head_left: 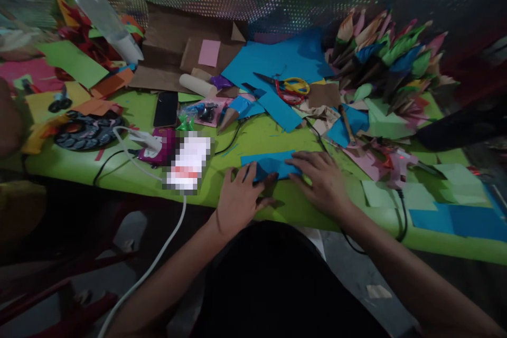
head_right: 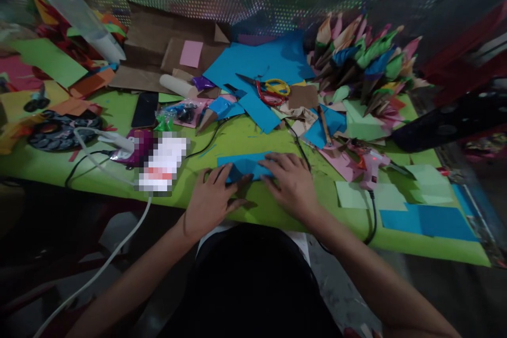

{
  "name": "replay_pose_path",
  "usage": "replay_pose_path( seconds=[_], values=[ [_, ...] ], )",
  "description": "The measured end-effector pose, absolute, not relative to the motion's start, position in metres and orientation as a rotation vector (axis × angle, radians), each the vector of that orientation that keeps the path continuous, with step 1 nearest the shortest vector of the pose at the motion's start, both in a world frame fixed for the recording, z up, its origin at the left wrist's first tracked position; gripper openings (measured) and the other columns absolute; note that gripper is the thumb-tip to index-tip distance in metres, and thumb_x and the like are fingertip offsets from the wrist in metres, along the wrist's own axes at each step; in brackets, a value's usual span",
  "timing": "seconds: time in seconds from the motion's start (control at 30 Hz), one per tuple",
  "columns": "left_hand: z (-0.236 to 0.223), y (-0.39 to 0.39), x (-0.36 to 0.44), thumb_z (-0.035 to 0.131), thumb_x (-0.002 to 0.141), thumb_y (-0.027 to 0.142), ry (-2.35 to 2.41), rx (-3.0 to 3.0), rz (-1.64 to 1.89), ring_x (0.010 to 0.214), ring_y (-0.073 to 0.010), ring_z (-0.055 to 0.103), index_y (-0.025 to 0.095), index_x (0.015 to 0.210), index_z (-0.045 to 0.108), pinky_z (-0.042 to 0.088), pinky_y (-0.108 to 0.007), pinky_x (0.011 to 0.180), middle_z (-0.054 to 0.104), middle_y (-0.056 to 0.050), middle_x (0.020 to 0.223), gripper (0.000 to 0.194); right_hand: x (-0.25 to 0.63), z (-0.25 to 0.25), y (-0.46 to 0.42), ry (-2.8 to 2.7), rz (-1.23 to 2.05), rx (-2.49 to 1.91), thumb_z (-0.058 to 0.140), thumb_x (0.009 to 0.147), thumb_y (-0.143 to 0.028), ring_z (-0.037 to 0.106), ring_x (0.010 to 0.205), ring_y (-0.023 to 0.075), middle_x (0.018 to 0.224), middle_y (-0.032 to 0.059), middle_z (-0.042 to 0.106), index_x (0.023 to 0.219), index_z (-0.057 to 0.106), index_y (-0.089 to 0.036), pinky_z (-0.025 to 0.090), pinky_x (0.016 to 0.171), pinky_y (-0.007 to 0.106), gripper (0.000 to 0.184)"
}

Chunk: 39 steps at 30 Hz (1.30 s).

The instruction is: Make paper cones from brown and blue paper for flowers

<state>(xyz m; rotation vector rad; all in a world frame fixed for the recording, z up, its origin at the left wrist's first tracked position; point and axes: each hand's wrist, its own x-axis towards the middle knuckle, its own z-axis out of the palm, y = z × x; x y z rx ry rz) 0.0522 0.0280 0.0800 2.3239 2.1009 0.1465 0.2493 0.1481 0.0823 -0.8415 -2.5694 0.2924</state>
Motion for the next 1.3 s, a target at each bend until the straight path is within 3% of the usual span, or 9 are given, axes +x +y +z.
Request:
replay_pose_path(
  seconds=[0.1,0.2,0.33,0.5,0.67,1.07,1.3],
  values=[
    [0.081,0.027,0.054,0.060,0.094,0.054,2.102,2.312,0.138,0.133,-0.0340,0.051,0.032,0.139,0.060,0.041,-0.057,0.106,0.050,-0.015,0.152,0.050,0.255,0.082,0.130,-2.769,0.375,-0.528,0.052,0.101,-0.036,0.062,0.127,0.0288,0.143,0.0114,0.064,0.145,0.055,-0.023,0.052,0.103,0.050,0.046],
    [0.078,0.024,0.055,0.056,0.095,0.056,2.110,2.320,0.140,0.133,-0.0343,0.051,0.033,0.144,0.055,0.041,-0.058,0.107,0.050,-0.014,0.153,0.055,0.267,0.069,0.120,-2.845,0.355,-0.497,0.051,0.101,-0.040,0.053,0.139,0.0274,0.155,0.0126,0.053,0.159,0.035,-0.022,0.047,0.112,0.051,0.062],
    [0.072,0.018,0.053,0.046,0.099,0.059,2.125,2.328,0.137,0.141,-0.0349,0.046,0.037,0.154,0.042,0.038,-0.058,0.111,0.046,-0.011,0.159,0.059,0.287,0.053,0.122,-2.859,0.259,-0.519,0.047,0.102,-0.038,0.053,0.140,0.0260,0.157,0.0089,0.050,0.164,0.021,-0.029,0.046,0.113,0.052,0.067],
    [0.067,0.007,0.045,0.038,0.101,0.059,2.090,2.333,0.168,0.149,-0.0318,0.038,0.036,0.156,0.037,0.029,-0.059,0.119,0.038,-0.006,0.165,0.060,0.301,0.055,0.125,-2.868,0.190,-0.527,0.046,0.102,-0.036,0.057,0.136,0.0281,0.156,0.0061,0.052,0.165,0.012,-0.035,0.045,0.111,0.055,0.071],
    [0.069,-0.005,0.036,0.040,0.102,0.056,2.093,2.318,0.206,0.153,-0.0297,0.033,0.034,0.155,0.039,0.023,-0.058,0.123,0.038,-0.002,0.166,0.058,0.300,0.056,0.124,-2.842,0.138,-0.506,0.042,0.104,-0.037,0.061,0.132,0.0291,0.152,0.0067,0.056,0.165,0.009,-0.035,0.045,0.108,0.056,0.069],
    [0.068,-0.023,0.029,0.046,0.101,0.050,2.123,2.293,0.201,0.152,-0.0255,0.035,0.032,0.157,0.037,0.026,-0.054,0.124,0.044,-0.003,0.162,0.059,0.303,0.052,0.124,-2.809,0.111,-0.493,0.040,0.104,-0.039,0.065,0.126,0.0301,0.149,0.0076,0.059,0.165,0.013,-0.032,0.046,0.104,0.055,0.067],
    [0.063,-0.023,0.029,0.047,0.101,0.050,2.119,2.319,0.223,0.153,-0.0251,0.034,0.031,0.156,0.038,0.024,-0.054,0.126,0.044,-0.003,0.162,0.059,0.308,0.064,0.123,-2.698,0.109,-0.658,0.043,0.102,-0.041,0.067,0.120,0.0376,0.135,0.0095,0.070,0.164,0.020,-0.032,0.046,0.100,0.060,0.067]
  ],
)
